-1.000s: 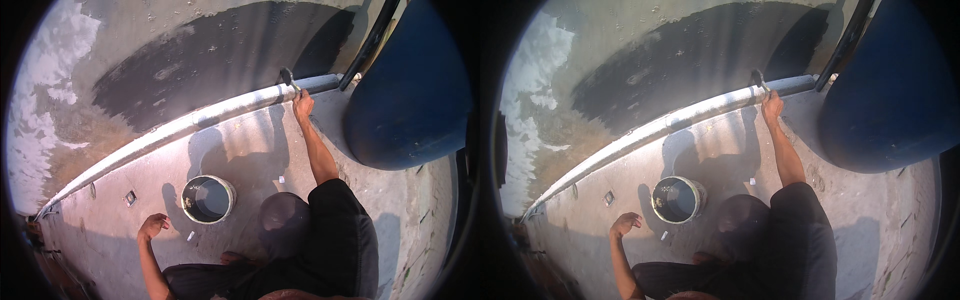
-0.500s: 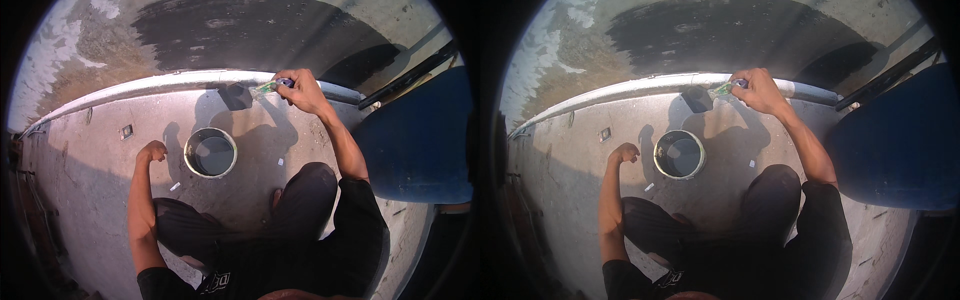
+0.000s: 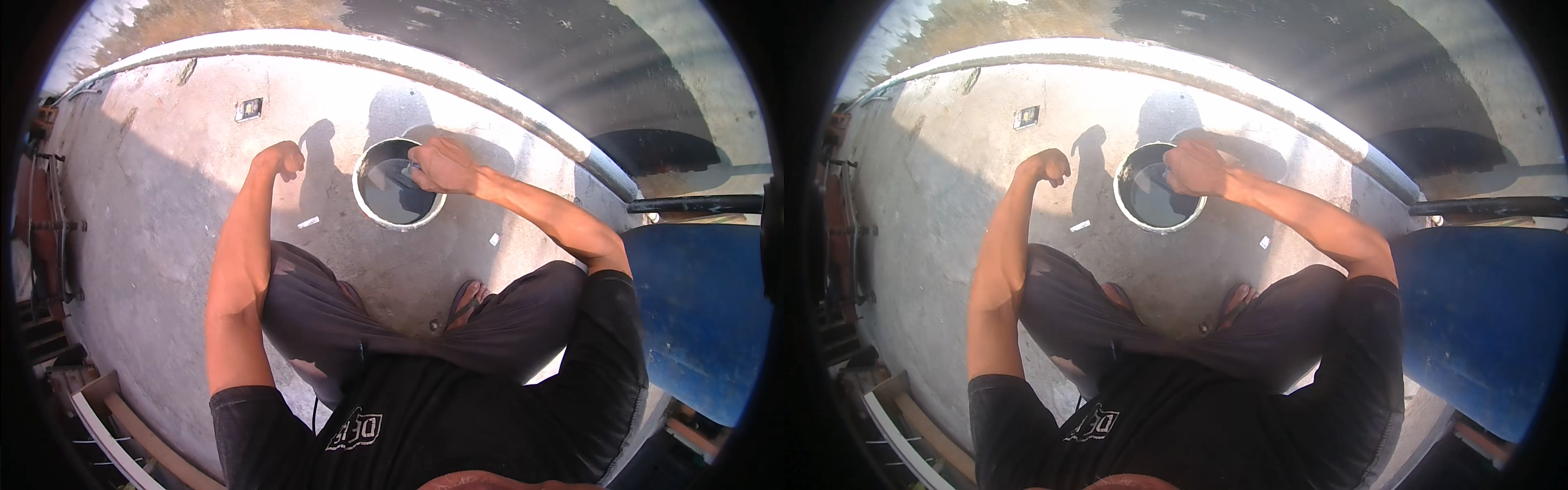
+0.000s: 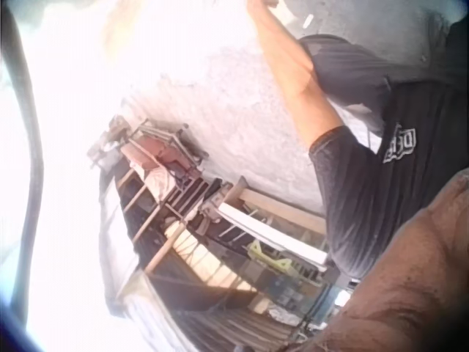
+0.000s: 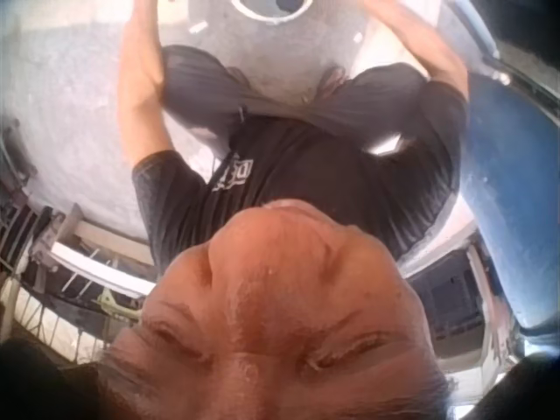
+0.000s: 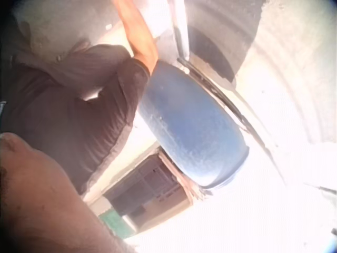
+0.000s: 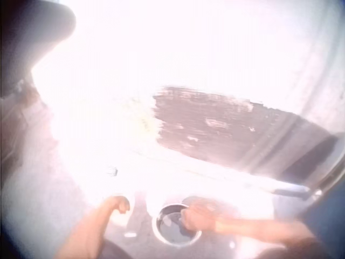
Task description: The person sits cross-legged on a concrete floor and uses a paintbrush to apply dark paint from a bucket onto the floor surface. They repeatedly dip the brush into the bucket and spread the paint in broad strokes along the floor.
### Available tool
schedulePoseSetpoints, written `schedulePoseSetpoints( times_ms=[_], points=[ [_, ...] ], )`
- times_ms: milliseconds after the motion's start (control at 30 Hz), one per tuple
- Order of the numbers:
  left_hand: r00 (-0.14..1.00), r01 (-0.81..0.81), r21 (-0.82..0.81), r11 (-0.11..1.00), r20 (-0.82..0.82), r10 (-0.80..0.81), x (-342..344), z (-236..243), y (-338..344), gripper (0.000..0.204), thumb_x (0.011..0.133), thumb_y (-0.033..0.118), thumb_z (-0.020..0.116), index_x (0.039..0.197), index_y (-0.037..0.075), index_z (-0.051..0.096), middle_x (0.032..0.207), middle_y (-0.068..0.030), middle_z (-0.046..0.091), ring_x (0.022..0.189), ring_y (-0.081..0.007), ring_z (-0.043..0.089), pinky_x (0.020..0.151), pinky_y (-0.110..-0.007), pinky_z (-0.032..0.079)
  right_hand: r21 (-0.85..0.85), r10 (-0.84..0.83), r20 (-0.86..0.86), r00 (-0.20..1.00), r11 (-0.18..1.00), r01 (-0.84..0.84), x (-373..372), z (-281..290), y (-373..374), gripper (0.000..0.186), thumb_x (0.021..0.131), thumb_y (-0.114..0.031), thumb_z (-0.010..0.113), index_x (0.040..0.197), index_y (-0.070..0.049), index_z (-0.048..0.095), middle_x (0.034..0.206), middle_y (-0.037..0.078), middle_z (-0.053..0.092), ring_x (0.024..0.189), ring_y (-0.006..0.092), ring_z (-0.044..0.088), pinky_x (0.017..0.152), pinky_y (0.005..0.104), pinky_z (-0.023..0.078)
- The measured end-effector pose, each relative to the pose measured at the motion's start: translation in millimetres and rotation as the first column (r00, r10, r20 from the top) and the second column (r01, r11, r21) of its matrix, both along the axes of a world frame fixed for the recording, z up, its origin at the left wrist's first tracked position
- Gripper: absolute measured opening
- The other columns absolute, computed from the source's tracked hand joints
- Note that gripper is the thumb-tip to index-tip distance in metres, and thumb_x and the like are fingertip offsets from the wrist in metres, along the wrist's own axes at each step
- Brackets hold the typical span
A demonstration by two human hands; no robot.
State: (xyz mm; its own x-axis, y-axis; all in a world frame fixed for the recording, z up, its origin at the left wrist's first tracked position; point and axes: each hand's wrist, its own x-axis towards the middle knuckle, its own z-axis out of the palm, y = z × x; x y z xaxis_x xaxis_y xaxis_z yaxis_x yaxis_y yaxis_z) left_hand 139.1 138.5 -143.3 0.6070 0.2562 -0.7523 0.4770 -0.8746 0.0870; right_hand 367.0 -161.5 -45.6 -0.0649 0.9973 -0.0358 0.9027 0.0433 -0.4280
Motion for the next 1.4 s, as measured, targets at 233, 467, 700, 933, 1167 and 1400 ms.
schedulePoseSetpoints(
  times_ms=[233, 467, 700, 933, 1167, 1400],
  points=[
    [0.997, -0.058, -0.025, 0.998, -0.048, 0.057, 0, -4, -6, 0.028, 0.076, 0.008, 0.063, 0.102, -0.001, 0.069, 0.1, -0.0147, 0.071, 0.087, -0.0248, 0.072, 0.07, -0.038, 0.056, 0.181, 0.053, 0.001, 0.999, 0.982, -0.053, -5, 20, -7, 0.011, 0.071, -0.006, 0.061, 0.064, 0.001, 0.056, 0.06, 0.023, 0.058, 0.056, 0.0396, 0.06, 0.052, 0.0468, 0.046],
    [0.962, -0.246, -0.257, 0.934, 0.05, 0.267, 16, -2, -14, 0.023, 0.084, 0.008, 0.059, 0.099, -0.006, 0.07, 0.096, -0.0201, 0.072, 0.084, -0.0275, 0.074, 0.066, -0.036, 0.059, 0.362, 0.082, 0.155, 0.984, 0.923, -0.134, -5, 26, -32, 0.011, 0.076, -0.004, 0.059, 0.072, 0.0, 0.05, 0.06, 0.02, 0.056, 0.056, 0.039, 0.058, 0.049, 0.048, 0.044],
    [0.992, -0.125, -0.167, 0.978, -0.02, 0.123, -6, -32, 20, 0.056, 0.069, 0.02, 0.07, 0.122, 0.003, 0.065, 0.118, -0.0181, 0.067, 0.105, -0.0331, 0.065, 0.087, -0.039, 0.053, 0.157, -0.076, -0.074, 0.994, 0.984, 0.087, -13, 57, -29, 0.014, 0.078, -0.01, 0.057, 0.073, 0.003, 0.059, 0.06, 0.02, 0.061, 0.058, 0.0376, 0.062, 0.056, 0.0479, 0.047],
    [0.996, 0.088, -0.093, 0.992, -0.022, -0.09, 8, 16, -5, 0.054, 0.068, 0.017, 0.071, 0.119, 0.001, 0.067, 0.117, -0.0184, 0.067, 0.104, -0.0316, 0.066, 0.086, -0.039, 0.053, -0.05, -0.067, -0.431, 0.9, 0.997, 0.05, -3, 43, -22, 0.016, 0.079, -0.011, 0.057, 0.077, 0.004, 0.062, 0.06, 0.019, 0.06, 0.056, 0.0351, 0.06, 0.059, 0.0433, 0.047],
    [0.98, 0.195, -0.024, 0.98, 0.053, -0.194, 2, 34, -19, 0.05, 0.068, 0.013, 0.071, 0.116, 0.0, 0.068, 0.114, -0.0168, 0.069, 0.101, -0.0291, 0.068, 0.082, -0.039, 0.054, 0.121, 0.075, -0.027, 0.997, 0.99, -0.071, 1, 32, -23, 0.007, 0.081, -0.003, 0.056, 0.083, 0.001, 0.051, 0.062, 0.019, 0.056, 0.061, 0.0378, 0.059, 0.054, 0.0443, 0.043],
    [0.984, 0.156, -0.073, 0.985, 0.094, -0.149, 8, 52, -31, 0.042, 0.075, 0.008, 0.058, 0.116, 0.0, 0.068, 0.109, -0.0165, 0.071, 0.095, -0.0268, 0.071, 0.08, -0.038, 0.055, 0.293, 0.102, 0.229, 0.968, 0.941, -0.168, 0, 26, -30, 0.008, 0.076, 0.0, 0.058, 0.079, 0.001, 0.05, 0.056, 0.019, 0.055, 0.054, 0.0367, 0.059, 0.05, 0.0444, 0.044]
  ],
)
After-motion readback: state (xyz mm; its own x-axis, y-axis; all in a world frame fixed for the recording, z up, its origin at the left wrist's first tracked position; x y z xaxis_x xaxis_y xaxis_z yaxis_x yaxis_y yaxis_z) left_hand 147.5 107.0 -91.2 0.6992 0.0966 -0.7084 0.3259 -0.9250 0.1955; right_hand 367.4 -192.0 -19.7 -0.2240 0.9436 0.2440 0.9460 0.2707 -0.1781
